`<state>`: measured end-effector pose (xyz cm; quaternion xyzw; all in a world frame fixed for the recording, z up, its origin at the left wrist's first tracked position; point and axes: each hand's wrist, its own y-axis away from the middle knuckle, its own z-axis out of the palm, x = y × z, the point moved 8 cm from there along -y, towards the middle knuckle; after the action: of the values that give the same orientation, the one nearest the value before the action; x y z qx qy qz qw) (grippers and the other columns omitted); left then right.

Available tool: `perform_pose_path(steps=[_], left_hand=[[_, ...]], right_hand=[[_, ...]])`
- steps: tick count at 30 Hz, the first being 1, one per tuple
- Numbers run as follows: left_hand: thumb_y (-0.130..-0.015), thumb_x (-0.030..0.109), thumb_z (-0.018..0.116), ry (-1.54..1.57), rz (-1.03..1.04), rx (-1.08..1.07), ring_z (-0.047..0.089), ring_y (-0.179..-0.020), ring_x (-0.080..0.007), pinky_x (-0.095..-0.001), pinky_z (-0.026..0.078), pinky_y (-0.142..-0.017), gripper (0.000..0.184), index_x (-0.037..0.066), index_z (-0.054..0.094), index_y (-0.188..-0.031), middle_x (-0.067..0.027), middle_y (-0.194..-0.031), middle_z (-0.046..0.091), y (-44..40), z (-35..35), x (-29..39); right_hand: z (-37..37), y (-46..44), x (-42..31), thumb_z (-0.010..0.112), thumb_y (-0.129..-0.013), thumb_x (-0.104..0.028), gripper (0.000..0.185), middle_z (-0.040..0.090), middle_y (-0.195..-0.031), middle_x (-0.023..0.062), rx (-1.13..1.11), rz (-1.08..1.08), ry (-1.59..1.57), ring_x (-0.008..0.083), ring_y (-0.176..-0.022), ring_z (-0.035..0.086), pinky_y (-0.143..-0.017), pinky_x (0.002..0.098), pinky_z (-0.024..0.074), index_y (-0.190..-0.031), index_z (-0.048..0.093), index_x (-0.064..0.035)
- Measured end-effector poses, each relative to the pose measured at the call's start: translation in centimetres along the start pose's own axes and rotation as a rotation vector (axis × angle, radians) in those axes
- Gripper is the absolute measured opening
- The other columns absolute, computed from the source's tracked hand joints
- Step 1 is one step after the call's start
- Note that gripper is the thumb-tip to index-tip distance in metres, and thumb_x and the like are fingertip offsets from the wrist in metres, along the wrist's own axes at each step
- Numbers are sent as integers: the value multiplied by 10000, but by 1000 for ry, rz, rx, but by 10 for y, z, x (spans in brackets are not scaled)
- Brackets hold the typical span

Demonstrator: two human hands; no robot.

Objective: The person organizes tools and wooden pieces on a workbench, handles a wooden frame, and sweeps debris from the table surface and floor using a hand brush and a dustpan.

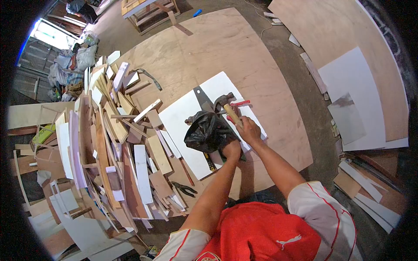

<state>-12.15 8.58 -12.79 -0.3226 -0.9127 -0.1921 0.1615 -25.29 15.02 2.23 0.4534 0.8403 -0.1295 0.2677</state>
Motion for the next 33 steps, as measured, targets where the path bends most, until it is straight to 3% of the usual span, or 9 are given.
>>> perform_pose_path(steps=[4,9,12,13,17,20,24,29,33], left_hand=[[-946,317,532,91,-220,-433,668,-1003,-422,-524,525,-887,375,60,653,-1192,-236,-1125,679,5,8,-9],[-974,374,541,411,-24,-1,678,-983,-414,-489,510,-899,397,30,694,-1096,-223,-1039,706,23,-106,50],[-948,238,631,810,159,-193,681,-943,-358,-423,514,-841,252,8,685,-1035,-197,-979,702,46,-189,102],[-909,179,717,765,377,-64,658,-788,-247,-365,525,-741,202,-3,680,-988,-153,-898,680,53,-227,116],[-852,254,795,492,445,416,650,-862,-270,-381,527,-761,384,-20,648,-1077,-162,-993,670,25,-332,127],[-806,368,832,604,270,86,661,-920,-290,-397,529,-790,588,-35,619,-1177,-193,-1065,676,-4,-316,127],[-826,366,819,656,179,-233,670,-793,-158,-299,521,-710,487,-44,684,-1053,-135,-861,717,5,-301,143],[-828,289,820,888,295,184,634,-720,-121,-292,505,-653,375,-38,691,-959,-99,-768,694,33,-299,139],[-838,251,812,874,231,162,606,-749,-103,-286,504,-689,311,-18,706,-954,-49,-788,688,36,-304,135]], right_hand=[[6,-2,-5,688,-893,-327,426,673,-1064,185,-156,123,58,404,-931,669,-771,524,533,-1209,527,-91],[9,-4,3,669,-919,-312,435,665,-1070,222,-62,47,-57,421,-937,665,-771,521,532,-1252,524,-74],[-1,12,9,663,-914,-289,437,661,-1072,215,22,-42,-176,432,-957,655,-809,512,529,-1259,542,-51],[-3,18,16,660,-911,-285,439,659,-1072,209,58,-65,-224,437,-966,650,-828,510,527,-1259,550,-41],[-37,54,22,660,-923,-340,449,660,-1085,222,216,-150,-223,425,-963,656,-813,495,533,-1231,550,-31],[-61,74,19,667,-924,-343,470,657,-1065,236,313,-282,-213,419,-956,663,-800,494,538,-1230,543,-10],[-73,84,11,676,-926,-277,432,656,-1042,235,299,-343,-199,418,-917,665,-783,491,544,-1221,537,6],[-64,72,-4,662,-930,-217,388,630,-1081,230,267,-351,-240,424,-933,645,-799,470,530,-1211,508,2],[-60,80,-13,636,-953,-217,400,618,-1117,237,206,-321,-305,420,-976,642,-821,469,526,-1238,490,22]])
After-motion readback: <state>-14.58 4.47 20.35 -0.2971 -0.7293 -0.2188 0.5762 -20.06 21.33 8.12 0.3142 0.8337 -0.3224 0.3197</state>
